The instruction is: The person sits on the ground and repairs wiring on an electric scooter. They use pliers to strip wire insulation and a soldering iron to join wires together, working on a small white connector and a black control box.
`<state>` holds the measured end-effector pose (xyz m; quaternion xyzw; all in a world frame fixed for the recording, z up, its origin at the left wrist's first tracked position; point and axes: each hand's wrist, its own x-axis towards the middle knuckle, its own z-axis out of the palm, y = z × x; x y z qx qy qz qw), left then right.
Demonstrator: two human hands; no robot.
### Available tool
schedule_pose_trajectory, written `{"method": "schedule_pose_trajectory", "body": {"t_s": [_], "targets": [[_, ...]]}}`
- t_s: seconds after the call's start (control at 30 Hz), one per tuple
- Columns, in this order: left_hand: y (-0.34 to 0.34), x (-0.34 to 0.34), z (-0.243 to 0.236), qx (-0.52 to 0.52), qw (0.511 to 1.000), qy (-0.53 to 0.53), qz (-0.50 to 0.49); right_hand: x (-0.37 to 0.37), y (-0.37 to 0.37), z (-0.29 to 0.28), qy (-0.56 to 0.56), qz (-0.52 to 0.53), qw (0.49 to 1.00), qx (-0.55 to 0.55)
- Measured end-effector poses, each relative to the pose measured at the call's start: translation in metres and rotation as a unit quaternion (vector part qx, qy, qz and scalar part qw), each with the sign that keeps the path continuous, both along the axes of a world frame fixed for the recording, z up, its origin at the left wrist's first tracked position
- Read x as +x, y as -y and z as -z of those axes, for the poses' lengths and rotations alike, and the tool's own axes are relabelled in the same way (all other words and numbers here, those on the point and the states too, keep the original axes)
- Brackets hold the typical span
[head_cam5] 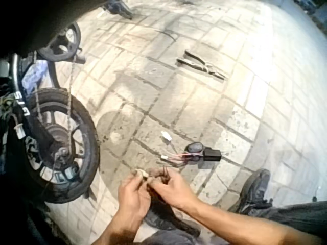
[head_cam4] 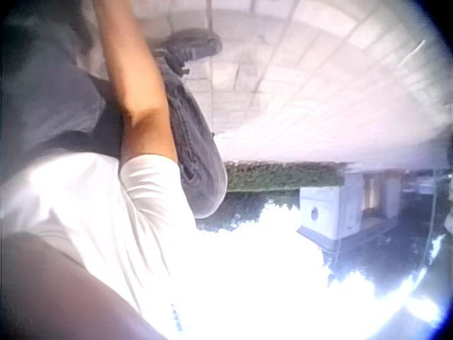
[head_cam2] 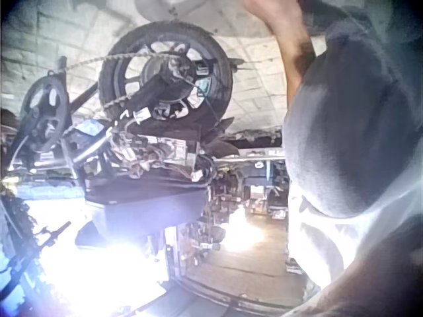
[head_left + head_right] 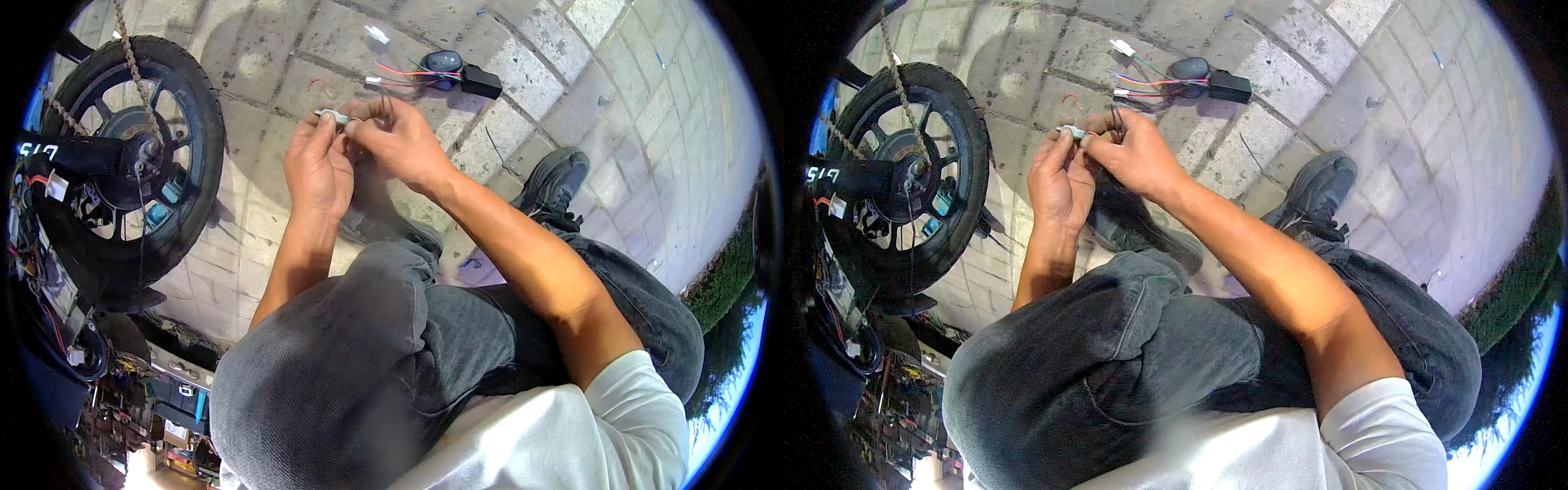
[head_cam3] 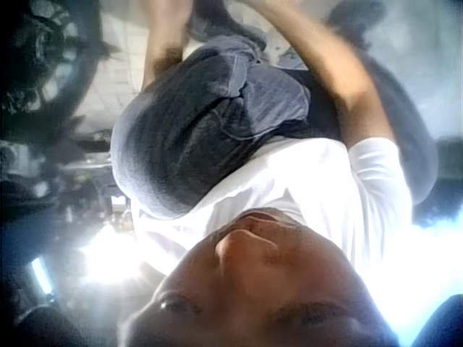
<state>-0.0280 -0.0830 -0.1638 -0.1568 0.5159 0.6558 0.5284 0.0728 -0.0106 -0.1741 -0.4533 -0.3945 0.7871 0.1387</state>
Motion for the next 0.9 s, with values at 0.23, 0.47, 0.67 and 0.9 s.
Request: {"method": "schedule_pose_trajectory", "body": {"t_s": [0.23, 0.47, 0.67, 0.9], "targets": [[0.007, 0.006, 0.004, -0.045, 0.999, 0.005, -0.010, 0.004, 0.004, 0.008, 0.085, -0.032, 0.992, 0.091], [0.013, 0.002, 0.009, -0.046, 0.999, 0.011, -0.009, 0.003, 0.003, 0.006, 0.062, -0.020, 0.998, 0.017], [0.007, 0.003, -0.006, -0.075, 0.995, -0.049, 0.049, 0.007, -0.013, -0.004, 0.122, -0.133, 0.978, 0.101], [0.015, 0.004, -0.004, -0.065, 0.997, 0.027, 0.022, 0.013, 0.007, 0.011, 0.115, -0.115, 0.977, 0.137]]}}
